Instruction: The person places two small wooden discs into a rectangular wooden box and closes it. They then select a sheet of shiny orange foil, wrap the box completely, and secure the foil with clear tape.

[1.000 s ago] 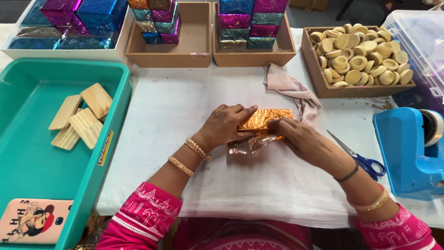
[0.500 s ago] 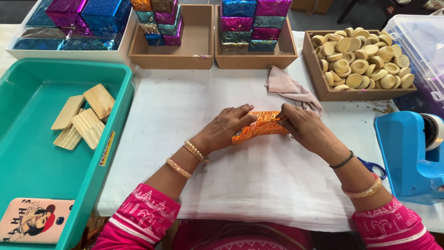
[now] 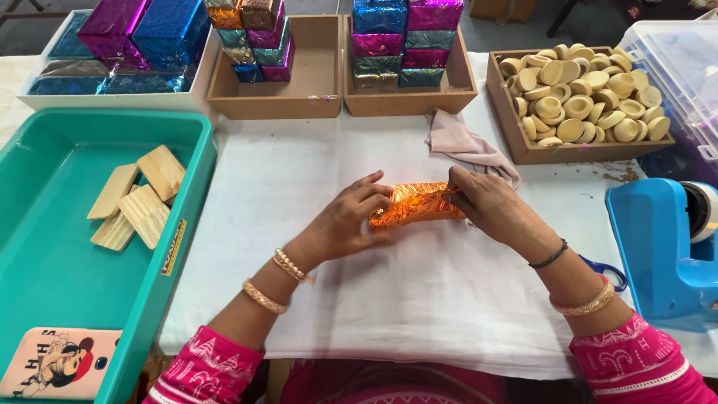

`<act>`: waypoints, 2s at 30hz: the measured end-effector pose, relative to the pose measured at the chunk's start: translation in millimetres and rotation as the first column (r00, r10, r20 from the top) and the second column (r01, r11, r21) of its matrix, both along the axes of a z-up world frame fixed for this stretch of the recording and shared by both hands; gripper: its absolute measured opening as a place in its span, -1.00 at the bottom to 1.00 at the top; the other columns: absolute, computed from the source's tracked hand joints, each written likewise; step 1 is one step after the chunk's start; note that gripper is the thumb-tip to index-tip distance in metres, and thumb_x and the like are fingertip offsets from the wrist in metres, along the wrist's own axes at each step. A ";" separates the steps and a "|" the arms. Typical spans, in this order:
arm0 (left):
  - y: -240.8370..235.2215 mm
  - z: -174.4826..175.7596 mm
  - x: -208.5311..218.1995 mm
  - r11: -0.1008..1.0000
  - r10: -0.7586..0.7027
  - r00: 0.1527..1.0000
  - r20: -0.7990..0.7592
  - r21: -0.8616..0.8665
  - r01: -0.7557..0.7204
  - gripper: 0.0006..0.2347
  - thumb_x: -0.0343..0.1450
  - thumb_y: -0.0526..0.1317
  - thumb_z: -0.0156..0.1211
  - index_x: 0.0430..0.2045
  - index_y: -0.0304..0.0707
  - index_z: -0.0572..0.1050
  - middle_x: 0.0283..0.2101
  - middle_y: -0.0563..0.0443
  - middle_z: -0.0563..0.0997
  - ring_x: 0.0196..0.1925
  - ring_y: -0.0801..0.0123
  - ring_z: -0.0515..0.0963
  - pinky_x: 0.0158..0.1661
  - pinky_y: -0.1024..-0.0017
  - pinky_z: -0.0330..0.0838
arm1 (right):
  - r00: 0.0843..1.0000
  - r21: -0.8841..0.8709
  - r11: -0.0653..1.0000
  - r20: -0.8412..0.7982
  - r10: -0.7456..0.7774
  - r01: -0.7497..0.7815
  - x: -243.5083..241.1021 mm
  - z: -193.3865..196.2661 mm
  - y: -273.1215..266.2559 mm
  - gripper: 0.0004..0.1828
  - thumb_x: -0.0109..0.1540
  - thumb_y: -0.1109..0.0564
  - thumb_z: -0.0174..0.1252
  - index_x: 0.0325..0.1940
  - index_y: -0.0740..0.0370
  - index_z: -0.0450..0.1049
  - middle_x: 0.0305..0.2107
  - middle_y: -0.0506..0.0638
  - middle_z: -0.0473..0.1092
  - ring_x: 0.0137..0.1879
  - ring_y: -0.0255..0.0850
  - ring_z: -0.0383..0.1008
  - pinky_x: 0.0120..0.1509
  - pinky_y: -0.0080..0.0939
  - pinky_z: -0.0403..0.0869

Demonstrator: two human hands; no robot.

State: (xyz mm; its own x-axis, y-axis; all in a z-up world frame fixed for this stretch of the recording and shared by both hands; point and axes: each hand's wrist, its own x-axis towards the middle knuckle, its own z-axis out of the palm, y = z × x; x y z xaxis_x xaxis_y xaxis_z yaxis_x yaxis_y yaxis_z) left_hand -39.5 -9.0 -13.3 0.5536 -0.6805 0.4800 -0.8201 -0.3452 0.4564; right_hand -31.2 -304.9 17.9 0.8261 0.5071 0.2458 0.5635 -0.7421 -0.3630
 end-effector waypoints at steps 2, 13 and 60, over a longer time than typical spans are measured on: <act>-5.3 -4.9 3.3 0.998 0.042 0.999 0.030 -0.050 -0.040 -0.68 0.32 -0.15 0.43 -0.18 -0.26 0.46 0.11 -0.14 0.56 0.41 -0.05 0.33 0.33 0.13 0.30 | 1.000 0.012 1.000 0.012 0.012 -0.012 0.1 0.3 0.0 -0.78 0.32 0.12 0.12 -0.24 0.27 0.23 -0.48 0.17 0.40 -0.29 0.13 0.45 -0.23 0.11 0.34; -26.5 -11.0 18.0 0.877 0.255 0.870 -0.422 -0.279 -0.392 -0.88 0.44 -0.38 0.23 -0.34 -0.31 0.37 -0.41 -0.05 0.64 -0.35 0.41 0.71 -0.35 0.44 0.58 | 0.999 0.054 0.998 0.004 0.033 -0.033 1.2 1.6 -0.4 -0.76 0.30 0.13 0.14 -0.25 0.27 0.22 -0.51 0.14 0.39 -0.34 0.11 0.42 -0.27 0.08 0.33; -46.8 -2.7 -0.1 0.999 0.037 0.998 0.048 -0.022 -0.036 -0.61 0.31 -0.29 0.34 0.03 -0.37 0.50 0.16 -0.38 0.46 0.03 -0.11 0.42 0.06 0.10 0.48 | 0.931 0.265 0.927 -0.320 -0.174 0.264 -8.8 -26.6 -4.2 -0.76 0.34 0.17 0.04 0.04 0.27 0.20 -0.28 0.17 0.48 -0.24 0.00 0.55 -0.13 -0.04 0.49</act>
State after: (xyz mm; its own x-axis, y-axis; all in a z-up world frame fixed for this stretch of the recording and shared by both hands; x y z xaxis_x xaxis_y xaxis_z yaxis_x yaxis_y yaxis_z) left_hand -39.6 -55.9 -16.0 0.5533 -0.6497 0.5213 -0.8286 -0.3657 0.4238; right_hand -40.0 -309.1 -8.6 0.9650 0.2450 0.0939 0.2379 -0.6660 -0.7070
